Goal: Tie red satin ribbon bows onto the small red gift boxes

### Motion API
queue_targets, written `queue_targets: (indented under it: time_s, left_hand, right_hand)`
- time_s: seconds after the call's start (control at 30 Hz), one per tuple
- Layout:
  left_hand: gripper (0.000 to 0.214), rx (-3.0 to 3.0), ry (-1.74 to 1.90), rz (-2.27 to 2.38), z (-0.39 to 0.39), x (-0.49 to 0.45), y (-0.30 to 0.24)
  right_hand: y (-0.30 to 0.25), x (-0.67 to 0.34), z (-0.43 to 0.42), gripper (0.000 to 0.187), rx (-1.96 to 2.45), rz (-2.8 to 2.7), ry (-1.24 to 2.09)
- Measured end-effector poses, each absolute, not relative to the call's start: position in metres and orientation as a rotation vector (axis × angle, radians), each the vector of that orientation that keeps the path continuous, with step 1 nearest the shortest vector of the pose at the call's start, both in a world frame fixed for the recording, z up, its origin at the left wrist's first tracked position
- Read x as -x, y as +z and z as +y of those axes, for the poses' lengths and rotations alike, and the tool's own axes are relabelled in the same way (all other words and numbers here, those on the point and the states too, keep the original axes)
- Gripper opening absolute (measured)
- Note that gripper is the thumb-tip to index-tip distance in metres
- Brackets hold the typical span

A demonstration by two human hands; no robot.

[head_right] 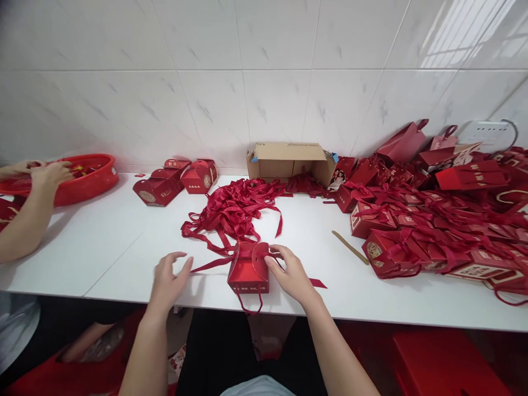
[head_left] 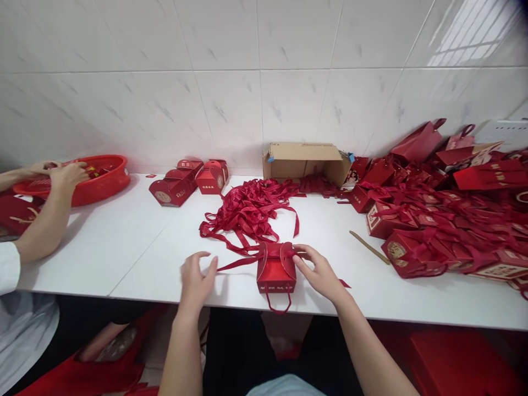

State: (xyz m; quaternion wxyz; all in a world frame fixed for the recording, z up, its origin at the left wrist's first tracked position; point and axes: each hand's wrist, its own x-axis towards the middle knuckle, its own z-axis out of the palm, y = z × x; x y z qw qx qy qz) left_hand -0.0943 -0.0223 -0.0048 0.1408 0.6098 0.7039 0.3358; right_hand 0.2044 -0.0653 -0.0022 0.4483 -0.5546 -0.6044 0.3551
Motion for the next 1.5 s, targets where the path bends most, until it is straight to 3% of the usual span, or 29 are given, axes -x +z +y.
queue_targets:
  time_s: [0.1,0.27,0.4,0.7,0.97,1.1,1.2,1.4,1.5]
  left_hand:
    - [0.029,-1.662,1.060,1.454,-0.021,0.048,-0.002]
    - [0.033,-1.604,0.790,1.167,-0.021,0.017,0.001]
    - [0.047,-1.608,0.811,1.213,-0.019,0.025,0.010]
    - [0.020,-2.048,1.040,1.342,-0.018,0.045,0.031]
    - [0.021,-2.113,0.899,1.682,-0.047,0.053,0.019]
    - [0.029,-1.992,0.516,1.430,-0.071,0.050,0.012]
    - [0.035,-1.908,0.443,1.385,-0.074,0.040,0.004]
    - [0.063,-1.280,0.970,1.268,-0.047,0.032,-0.013]
    - [0.053,-0.787,1.112,1.053,-0.026,0.035,-0.015]
  right_hand:
    - [-0.008,-0.200,-0.060,0.044,1.405,-1.417,1.002]
    - [-0.006,-0.210,-0.057,0.036,1.354,-1.478,1.046]
    - [-0.001,-0.219,-0.057,0.051,1.393,-1.366,1.159]
    - [0.015,-0.228,-0.061,0.046,1.355,-1.341,1.185]
    - [-0.006,-0.222,-0.071,0.035,1.504,-1.292,0.574]
    - [-0.022,-0.210,-0.093,0.046,1.471,-1.395,1.093]
    - [-0.031,-0.200,-0.098,0.050,1.432,-1.265,1.383]
    - [-0.037,-0.188,-0.091,0.056,1.011,-0.556,1.545]
    - [-0.037,-0.186,-0.087,0.050,0.818,-0.310,1.488]
